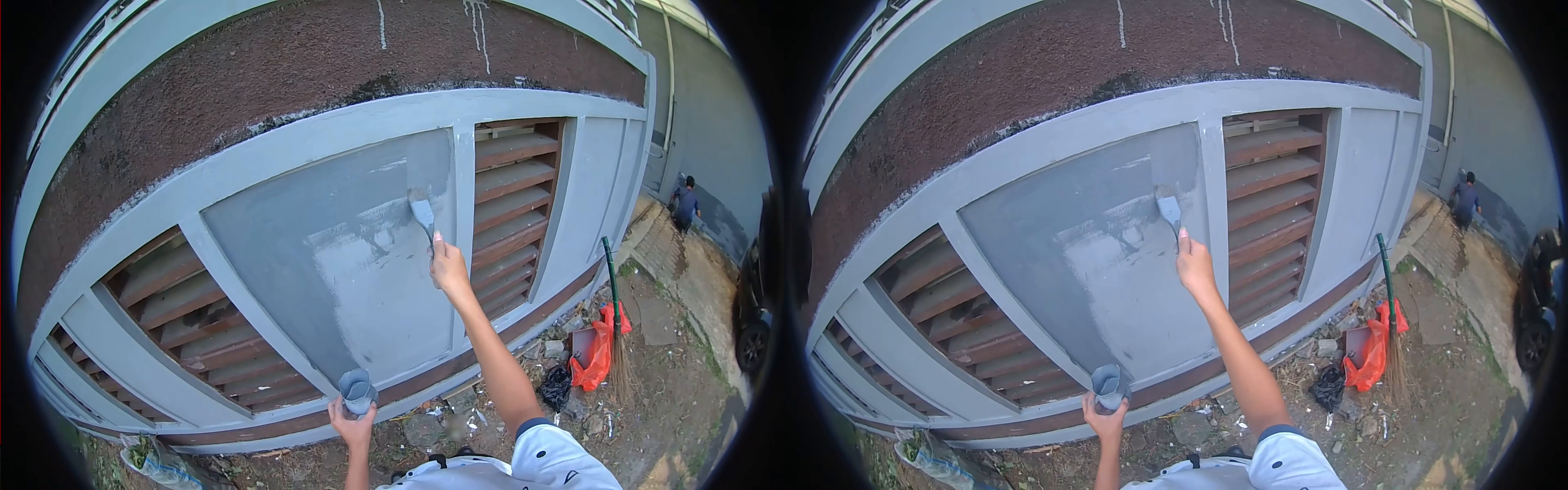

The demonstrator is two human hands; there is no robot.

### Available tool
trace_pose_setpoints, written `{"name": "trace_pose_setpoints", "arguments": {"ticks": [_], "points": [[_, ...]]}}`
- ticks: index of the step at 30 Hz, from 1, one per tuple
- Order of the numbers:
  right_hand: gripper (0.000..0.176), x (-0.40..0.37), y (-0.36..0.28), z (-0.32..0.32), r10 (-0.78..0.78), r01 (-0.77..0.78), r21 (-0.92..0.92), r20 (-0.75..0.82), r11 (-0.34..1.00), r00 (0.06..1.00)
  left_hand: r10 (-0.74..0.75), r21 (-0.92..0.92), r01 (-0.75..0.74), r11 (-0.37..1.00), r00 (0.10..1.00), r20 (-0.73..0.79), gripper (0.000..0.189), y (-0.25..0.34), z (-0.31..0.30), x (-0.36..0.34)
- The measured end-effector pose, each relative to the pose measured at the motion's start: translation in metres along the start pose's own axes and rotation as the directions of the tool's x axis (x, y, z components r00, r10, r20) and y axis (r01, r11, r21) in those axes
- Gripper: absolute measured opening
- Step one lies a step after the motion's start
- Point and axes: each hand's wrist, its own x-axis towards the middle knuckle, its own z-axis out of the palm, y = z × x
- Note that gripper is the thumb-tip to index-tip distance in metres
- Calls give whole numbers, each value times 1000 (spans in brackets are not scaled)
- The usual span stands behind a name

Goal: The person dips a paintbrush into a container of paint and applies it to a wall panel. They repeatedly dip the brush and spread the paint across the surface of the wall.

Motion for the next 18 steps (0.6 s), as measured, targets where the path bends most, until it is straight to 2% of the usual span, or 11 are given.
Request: {"name": "trace_pose_setpoints", "arguments": {"ticks": [2,3,4,6,8,10,12,13,16,18], "points": [[56,-14,-16,-8,72,-72,-30,-7,997,997,-20,-9,20,1000,1000,3,62,-2,-1,1],[57,-14,-28,-5,-39,38,-37,-33,999,999,-19,-7,19,1000,1000,-2,62,-4,0,1],[57,-13,-46,-3,-35,34,-31,-30,999,999,-34,-15,34,999,999,-8,61,-8,-1,0],[57,-2,-79,0,-178,178,-5,-50,984,983,-45,-14,45,999,999,-8,61,-16,-3,-1],[57,16,-82,-1,-124,124,-14,-57,992,991,-79,-67,77,995,996,-30,60,-21,-3,-1],[57,17,-69,0,-74,73,-27,-54,997,996,-63,-31,62,998,998,-28,60,-15,-6,-3],[58,2,-50,3,61,-64,54,49,996,997,-41,-6,41,999,998,-38,59,-9,-9,1],[58,-3,-48,4,57,-60,49,58,997,997,-68,-30,67,997,996,-55,59,-5,-10,0],[58,-13,-67,3,14,-15,60,21,998,1000,-95,-56,91,994,991,-93,59,-12,-13,-2],[58,-12,-95,13,-162,159,76,41,984,986,-94,-43,90,995,990,-107,59,-14,-20,-2]]}}
